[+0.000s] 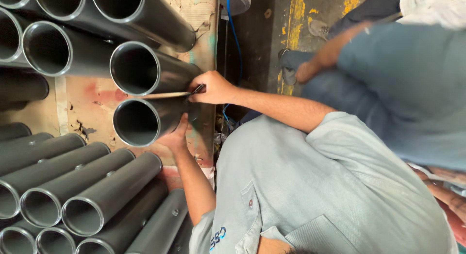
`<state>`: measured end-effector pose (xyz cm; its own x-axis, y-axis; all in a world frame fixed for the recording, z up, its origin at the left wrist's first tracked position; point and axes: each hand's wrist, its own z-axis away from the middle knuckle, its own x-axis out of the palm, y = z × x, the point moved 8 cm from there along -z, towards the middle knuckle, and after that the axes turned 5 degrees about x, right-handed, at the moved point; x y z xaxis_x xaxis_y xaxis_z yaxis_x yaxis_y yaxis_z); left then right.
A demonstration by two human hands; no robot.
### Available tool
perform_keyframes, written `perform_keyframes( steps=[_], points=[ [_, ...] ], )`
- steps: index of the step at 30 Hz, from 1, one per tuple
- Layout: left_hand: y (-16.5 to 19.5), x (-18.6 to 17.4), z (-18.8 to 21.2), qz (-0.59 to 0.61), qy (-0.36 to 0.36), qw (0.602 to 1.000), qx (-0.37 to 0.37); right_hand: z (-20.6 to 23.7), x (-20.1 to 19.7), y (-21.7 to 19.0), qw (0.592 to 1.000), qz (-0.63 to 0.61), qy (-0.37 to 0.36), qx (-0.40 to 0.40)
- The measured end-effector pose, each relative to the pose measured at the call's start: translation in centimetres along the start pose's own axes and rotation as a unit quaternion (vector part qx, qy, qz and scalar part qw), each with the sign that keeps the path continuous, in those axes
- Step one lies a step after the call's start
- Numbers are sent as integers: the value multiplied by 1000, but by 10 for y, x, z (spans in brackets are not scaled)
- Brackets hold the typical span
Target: The person holds a gray metal tube and uses a small hand tool to press and seat a metal fitting into a hole on the tube's side, then rotates the tube to check the fitting. They place the finished tube on the table with others and handle more tubes from the stack.
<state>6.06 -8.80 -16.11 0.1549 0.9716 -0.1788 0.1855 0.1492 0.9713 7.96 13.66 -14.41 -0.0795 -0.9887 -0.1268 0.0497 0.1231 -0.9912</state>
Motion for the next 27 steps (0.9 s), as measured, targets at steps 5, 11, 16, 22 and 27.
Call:
perform_keyframes(
  steps=[5,11,16,22,27],
  points=[
    [-6,-5,6,67,23,996,-60,2,17,21,989,-45,-11,143],
    [24,-15,6,-23,54,981,183,6,23,9,995,-27,16,91],
    [14,-14,2,-2,32,990,139,13,18,-7,997,14,61,44],
    [34,-12,6,8,21,986,163,22,14,-26,996,33,81,34],
    [38,-6,9,48,15,984,171,27,11,-22,994,11,75,81]
  ],
)
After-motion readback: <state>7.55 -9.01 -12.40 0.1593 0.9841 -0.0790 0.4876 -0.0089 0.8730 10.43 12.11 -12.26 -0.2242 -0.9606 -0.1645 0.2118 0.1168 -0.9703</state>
